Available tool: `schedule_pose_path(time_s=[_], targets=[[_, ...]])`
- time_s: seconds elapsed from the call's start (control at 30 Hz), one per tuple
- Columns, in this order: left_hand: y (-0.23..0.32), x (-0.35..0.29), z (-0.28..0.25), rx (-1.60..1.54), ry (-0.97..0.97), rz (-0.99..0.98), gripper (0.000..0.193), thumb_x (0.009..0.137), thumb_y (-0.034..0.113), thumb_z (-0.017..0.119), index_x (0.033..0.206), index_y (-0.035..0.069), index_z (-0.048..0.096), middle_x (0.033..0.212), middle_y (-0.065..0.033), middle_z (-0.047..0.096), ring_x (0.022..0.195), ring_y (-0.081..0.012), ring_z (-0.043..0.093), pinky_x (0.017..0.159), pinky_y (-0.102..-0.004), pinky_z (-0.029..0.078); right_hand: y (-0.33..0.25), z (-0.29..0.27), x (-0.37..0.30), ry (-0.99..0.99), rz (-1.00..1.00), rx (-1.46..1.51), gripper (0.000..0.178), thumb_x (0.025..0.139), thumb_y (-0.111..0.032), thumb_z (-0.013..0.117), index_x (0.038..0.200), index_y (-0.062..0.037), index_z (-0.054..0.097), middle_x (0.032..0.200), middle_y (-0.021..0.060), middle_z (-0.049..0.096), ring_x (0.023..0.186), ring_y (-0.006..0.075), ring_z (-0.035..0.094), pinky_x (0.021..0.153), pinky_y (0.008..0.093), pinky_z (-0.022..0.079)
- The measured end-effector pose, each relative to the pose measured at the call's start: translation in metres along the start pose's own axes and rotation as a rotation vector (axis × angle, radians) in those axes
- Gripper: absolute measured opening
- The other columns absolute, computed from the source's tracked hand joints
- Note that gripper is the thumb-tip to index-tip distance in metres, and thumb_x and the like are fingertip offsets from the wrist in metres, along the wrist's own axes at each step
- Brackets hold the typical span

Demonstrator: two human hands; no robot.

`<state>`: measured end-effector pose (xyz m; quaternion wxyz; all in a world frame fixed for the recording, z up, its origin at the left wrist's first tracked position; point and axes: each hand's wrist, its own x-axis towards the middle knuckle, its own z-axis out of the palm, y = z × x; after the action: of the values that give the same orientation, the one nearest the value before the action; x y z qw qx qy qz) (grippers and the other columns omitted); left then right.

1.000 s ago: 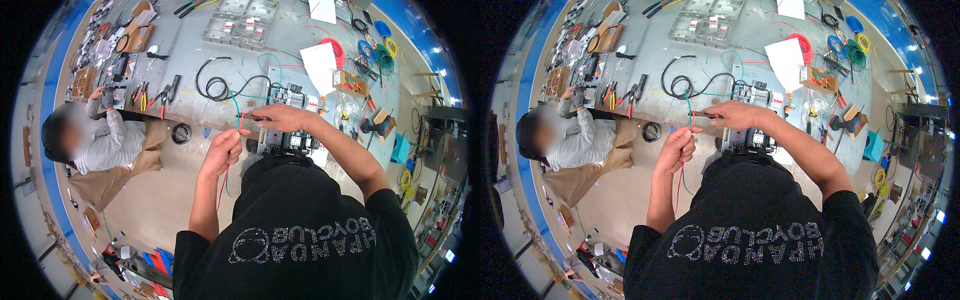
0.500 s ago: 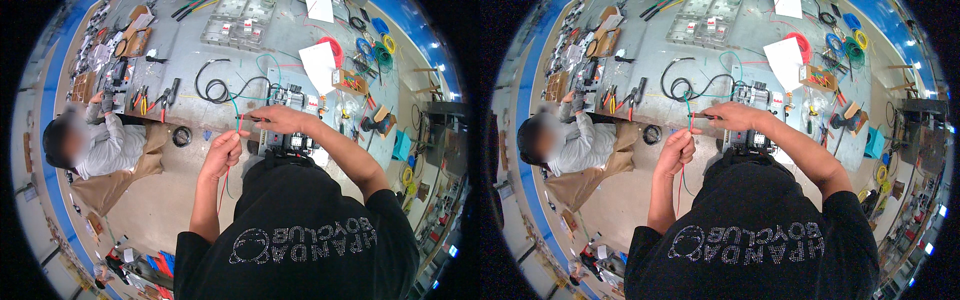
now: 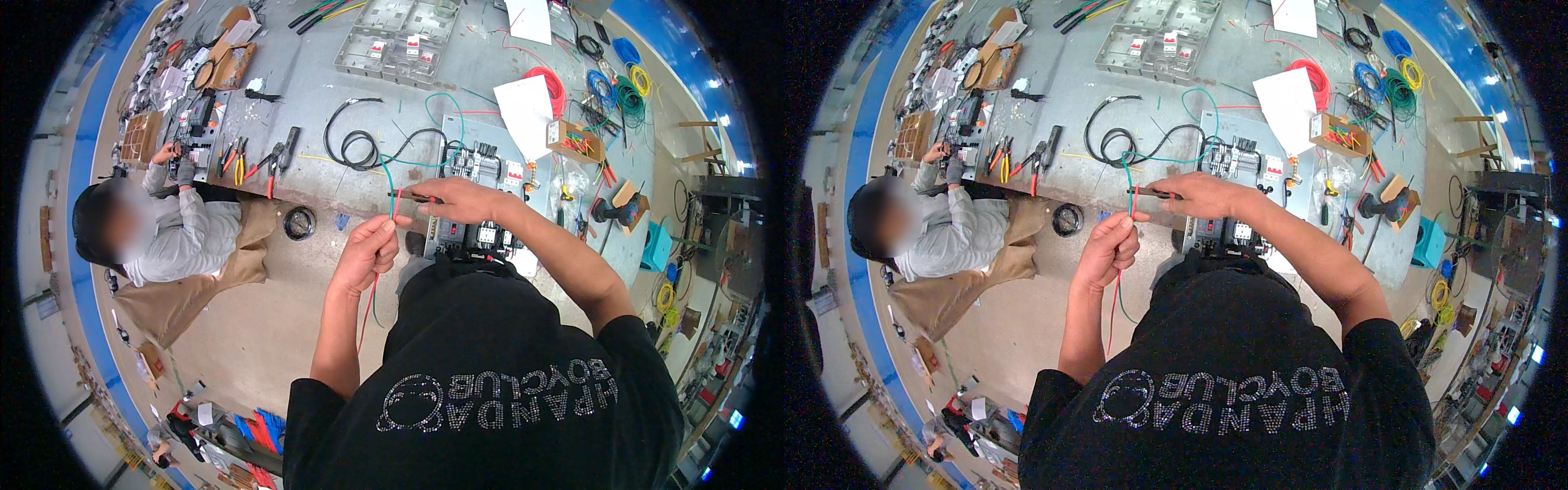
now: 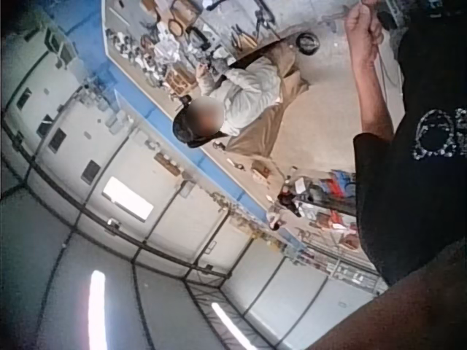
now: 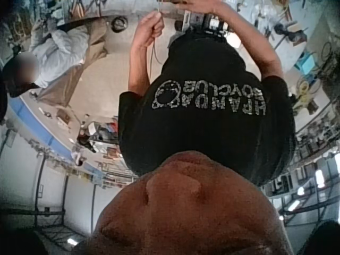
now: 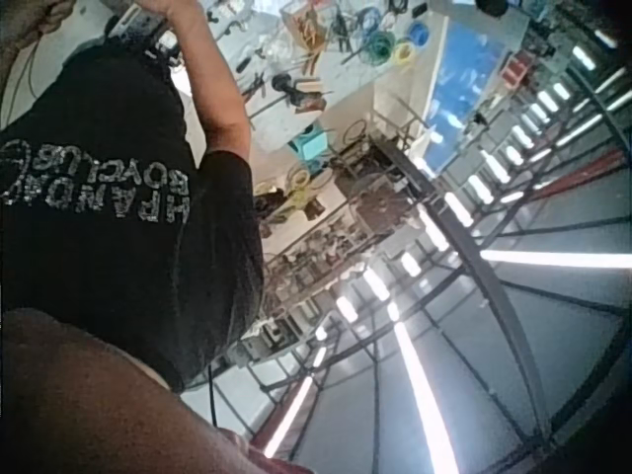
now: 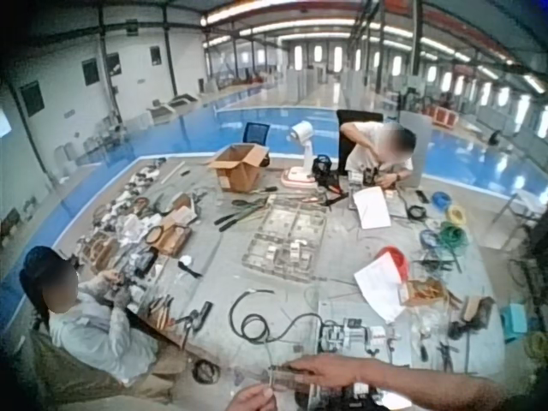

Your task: The person strips insulation from red and green wires using pliers and connects them to terminals on an electrical control panel. The person uses a screwdriver to tighten the terminal screws and secures the wires in place.

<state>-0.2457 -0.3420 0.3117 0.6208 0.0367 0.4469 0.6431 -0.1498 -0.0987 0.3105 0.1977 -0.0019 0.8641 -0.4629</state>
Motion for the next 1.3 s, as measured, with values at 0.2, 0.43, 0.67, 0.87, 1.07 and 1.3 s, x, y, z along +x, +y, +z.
schedule_pose_path(time_s=[0.2,0.43,0.67,0.87,1.07,1.3], targets=[[0.0,-0.001,0.0,-0.011,-0.003,-0.001,0.03,0.105,0.025,0.049,0.12,0.003,0.062,0.062,0.0079,0.034,0.05,-0.0021,0.024,0.044,-0.0195,0.018,0.002,0.001,0.0,0.039,-0.055,-0.006,0.05,0.097,-0.028,0.054,0.143,-0.0086,0.049,0.125,0.0201,0.061,0.112,0.0378,0.06,0.097,0.0453,0.047],[-0.001,-0.002,0.0,-0.011,-0.014,-0.017,0.029,0.105,0.025,0.049,0.12,0.003,0.062,0.062,0.0076,0.033,0.05,-0.0024,0.025,0.044,-0.0197,0.019,0.012,0.008,0.004,0.145,-0.11,-0.177,0.041,0.093,-0.03,0.06,0.123,-0.0021,0.058,0.107,0.019,0.062,0.106,0.0378,0.059,0.091,0.0458,0.048],[-0.001,-0.003,0.005,-0.023,-0.026,-0.031,0.03,0.105,0.025,0.05,0.122,0.002,0.061,0.062,0.007,0.032,0.049,-0.0029,0.025,0.042,-0.0198,0.018,0.015,0.009,0.003,0.055,-0.064,-0.004,0.039,0.089,-0.028,0.063,0.117,-0.002,0.055,0.101,0.0158,0.063,0.097,0.0362,0.061,0.085,0.0437,0.049],[-0.003,-0.003,0.001,-0.042,-0.037,-0.038,0.03,0.105,0.024,0.049,0.122,0.002,0.06,0.062,0.0068,0.032,0.049,-0.0028,0.024,0.042,-0.0197,0.018,0.014,0.013,0.004,0.079,-0.034,0.041,0.034,0.085,-0.03,0.064,0.104,-0.0026,0.056,0.086,0.0187,0.063,0.081,0.0382,0.063,0.074,0.0442,0.049],[-0.004,-0.003,0.001,-0.055,-0.038,-0.039,0.03,0.105,0.026,0.05,0.119,0.003,0.062,0.063,0.0071,0.034,0.05,-0.0025,0.025,0.044,-0.0196,0.018,0.01,0.014,0.003,0.116,-0.038,0.028,0.03,0.086,-0.029,0.065,0.099,-0.0019,0.058,0.081,0.0182,0.063,0.076,0.0372,0.063,0.071,0.0436,0.049],[-0.004,-0.003,-0.001,-0.086,-0.066,-0.051,0.029,0.105,0.025,0.05,0.119,0.003,0.062,0.062,0.007,0.035,0.05,-0.0026,0.026,0.043,-0.0196,0.018,0.011,0.019,0.003,0.151,-0.059,0.012,0.029,0.089,-0.027,0.065,0.099,-0.0012,0.057,0.076,0.0216,0.058,0.07,0.0403,0.059,0.066,0.0446,0.047]])
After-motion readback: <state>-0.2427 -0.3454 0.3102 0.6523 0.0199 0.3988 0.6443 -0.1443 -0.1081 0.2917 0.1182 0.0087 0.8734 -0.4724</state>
